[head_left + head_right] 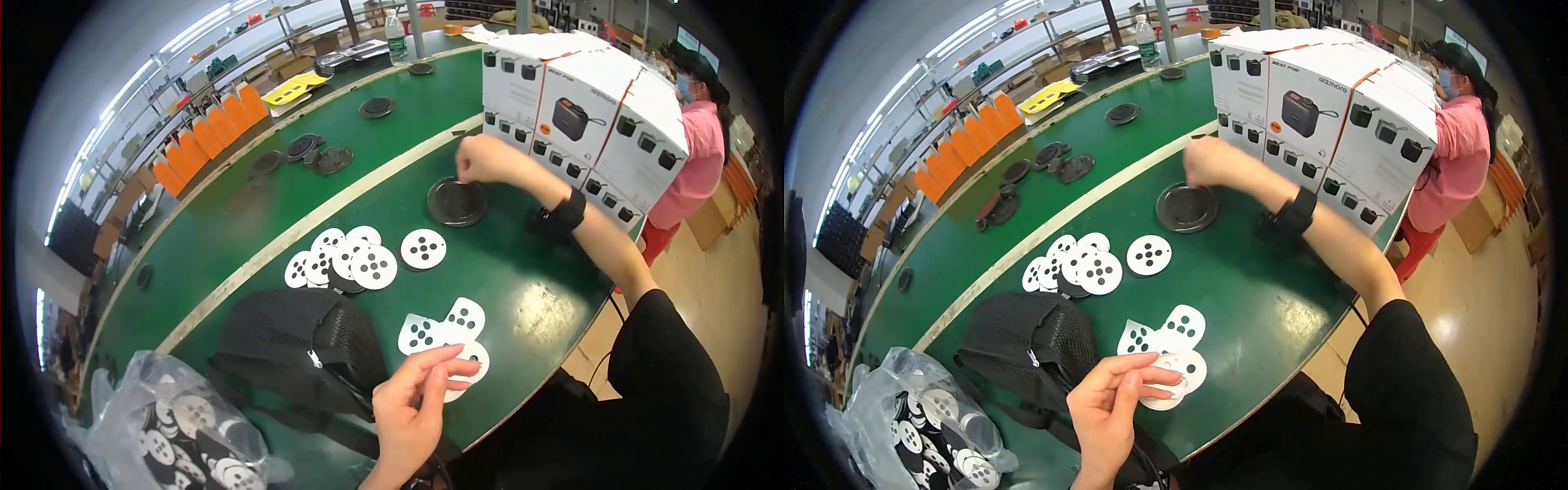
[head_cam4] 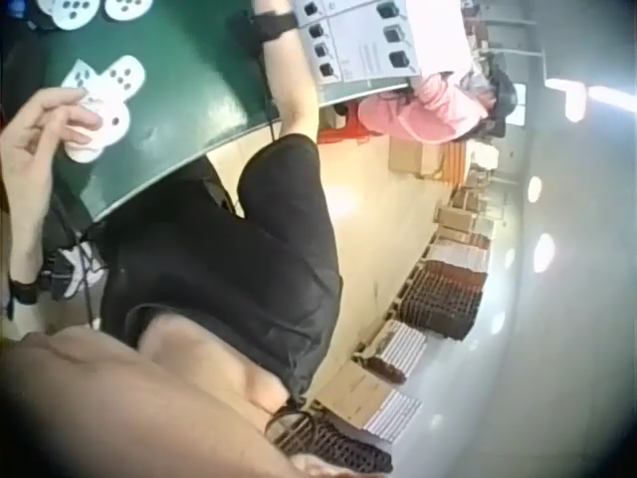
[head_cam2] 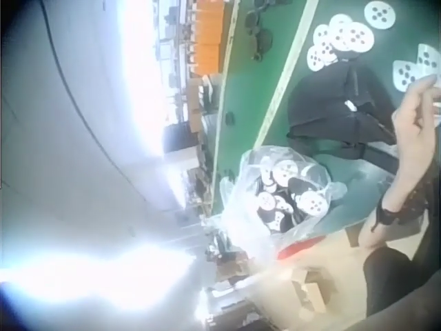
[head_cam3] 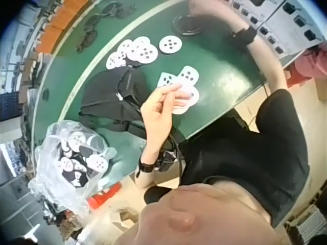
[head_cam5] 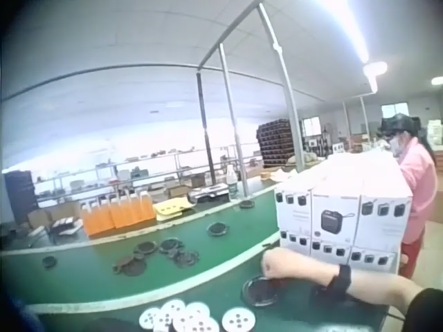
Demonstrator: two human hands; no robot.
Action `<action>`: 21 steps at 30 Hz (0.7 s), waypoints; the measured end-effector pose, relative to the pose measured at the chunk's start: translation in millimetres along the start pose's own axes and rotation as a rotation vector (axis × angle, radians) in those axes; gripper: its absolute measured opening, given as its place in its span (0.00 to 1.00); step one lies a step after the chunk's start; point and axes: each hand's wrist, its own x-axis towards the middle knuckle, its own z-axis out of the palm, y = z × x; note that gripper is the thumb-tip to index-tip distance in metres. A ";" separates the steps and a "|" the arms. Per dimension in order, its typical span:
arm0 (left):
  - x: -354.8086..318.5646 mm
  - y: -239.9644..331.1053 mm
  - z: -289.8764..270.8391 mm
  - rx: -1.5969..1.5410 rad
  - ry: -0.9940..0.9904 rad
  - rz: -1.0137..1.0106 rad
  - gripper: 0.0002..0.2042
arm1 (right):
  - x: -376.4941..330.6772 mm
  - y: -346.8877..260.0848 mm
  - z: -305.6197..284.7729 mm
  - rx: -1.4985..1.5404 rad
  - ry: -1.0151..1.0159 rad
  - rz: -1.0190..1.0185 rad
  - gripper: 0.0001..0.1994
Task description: Attaching white adhesive pads to circular black plastic components at a workshop assembly table.
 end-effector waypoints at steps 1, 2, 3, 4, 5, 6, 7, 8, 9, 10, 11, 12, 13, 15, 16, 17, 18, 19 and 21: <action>-0.1 -0.2 -0.6 0.007 0.015 0.005 0.10 | -6.2 -16.6 9.7 0.062 0.150 -0.147 0.07; -0.1 0.9 0.4 0.009 0.017 0.009 0.10 | -12.2 -34.4 15.4 0.121 0.152 -0.245 0.10; -0.8 1.2 2.3 0.015 0.010 0.009 0.10 | -22.4 -48.3 16.7 0.185 0.070 -0.402 0.17; -0.4 0.4 3.5 -0.003 0.006 0.006 0.10 | -34.7 -65.4 14.9 0.205 -0.066 -0.384 0.24; 0.4 -0.3 3.7 -0.021 0.003 0.002 0.10 | -44.1 -72.4 26.2 0.090 -0.068 -0.381 0.26; -0.6 0.3 2.9 -0.009 0.008 0.001 0.10 | -51.0 -82.0 26.2 0.090 -0.093 -0.338 0.25; -0.8 1.1 1.7 -0.049 -0.001 -0.016 0.11 | -55.2 -88.5 23.6 0.089 -0.120 -0.293 0.23; -0.4 1.6 1.1 -0.090 -0.012 -0.034 0.12 | -55.6 -87.7 23.7 0.097 -0.115 -0.298 0.23; 0.6 0.9 1.8 -0.085 -0.005 -0.034 0.12 | -55.1 -86.1 23.6 0.187 -0.044 -0.302 0.20; 2.5 -0.3 4.5 -0.091 0.067 0.020 0.13 | -55.2 -85.1 23.2 0.278 0.028 -0.305 0.16; 3.3 -1.5 5.8 -0.096 0.136 0.075 0.14 | -56.7 -85.3 21.1 0.282 0.028 -0.310 0.16; 2.9 -2.0 0.0 -0.107 0.077 0.044 0.22 | -58.2 -86.5 14.8 0.352 0.004 -0.312 0.13; 4.2 -2.9 0.4 -0.101 0.081 0.046 0.22 | -60.5 -87.1 8.8 0.422 -0.021 -0.314 0.10; 5.6 -4.4 2.7 0.023 0.255 0.181 0.30 | -70.9 -93.6 -0.6 0.530 0.069 -0.413 0.06; 6.1 -3.1 0.7 -0.028 0.285 0.180 0.36 | -79.4 -100.2 -10.7 0.784 -0.077 -0.403 0.06; 7.3 -2.1 1.7 -0.044 0.325 0.209 0.34 | -87.8 -106.3 -17.6 1.038 -0.228 -0.387 0.06; 6.9 -0.7 -0.2 -0.161 0.277 0.183 0.35 | -97.3 -114.1 -18.2 1.173 -0.295 -0.397 0.06; 7.1 0.9 -1.7 -0.278 0.223 0.157 0.36 | -108.8 -120.5 -18.2 1.307 -0.359 -0.403 0.06; 3.2 2.4 -4.2 -0.149 0.276 0.090 0.28 | -129.8 -130.6 -11.2 1.270 -0.290 -0.354 0.09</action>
